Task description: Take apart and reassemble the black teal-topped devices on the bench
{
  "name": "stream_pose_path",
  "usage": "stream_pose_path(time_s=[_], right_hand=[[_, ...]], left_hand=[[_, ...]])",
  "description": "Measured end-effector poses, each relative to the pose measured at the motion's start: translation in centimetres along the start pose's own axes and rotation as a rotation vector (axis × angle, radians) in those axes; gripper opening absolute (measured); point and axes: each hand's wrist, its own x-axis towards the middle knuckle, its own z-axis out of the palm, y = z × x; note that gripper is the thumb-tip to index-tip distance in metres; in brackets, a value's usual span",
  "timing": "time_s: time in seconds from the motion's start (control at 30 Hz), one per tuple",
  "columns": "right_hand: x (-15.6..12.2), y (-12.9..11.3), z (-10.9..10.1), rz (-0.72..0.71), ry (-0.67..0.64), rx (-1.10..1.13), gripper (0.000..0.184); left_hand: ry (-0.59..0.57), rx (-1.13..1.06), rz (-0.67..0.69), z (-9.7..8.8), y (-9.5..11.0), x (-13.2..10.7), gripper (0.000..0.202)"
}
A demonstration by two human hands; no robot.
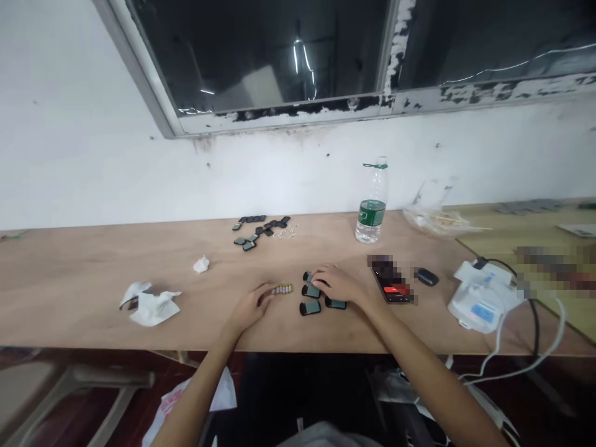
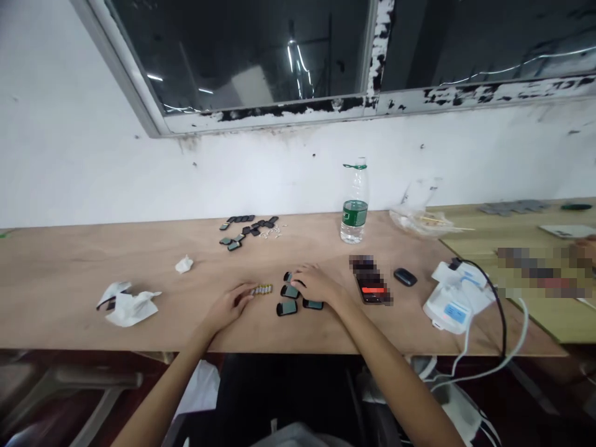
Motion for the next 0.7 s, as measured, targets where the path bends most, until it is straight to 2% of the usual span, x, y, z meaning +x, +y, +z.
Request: stream_pose_path(time_s=[0.17, 0.4, 0.57, 0.7], right_hand=[[0.0, -0.5, -0.1, 0.084, 0.092, -0.009, 0.024], [1.3, -0.4, 0.0, 0.123, 0.037, -0.108, 0.015], [1.6, -0.6, -0.2, 0.103, 0.037, -0.167, 0.025], [1.1, -1.0, 0.1, 0.080, 0.095, -0.206, 0.032]], left_hand=[[0.005, 0.016, 0.048, 0.0, 0.1, 0.0, 0.034], [-0.005, -0.015, 0.026, 0.0, -0.7, -0.5, 0.040], [0.031, -0.029, -0.033, -0.4, -0.5, -0.8, 0.047], [0.060, -0.043, -0.012, -0.4, 0.6, -0.9, 0.045]])
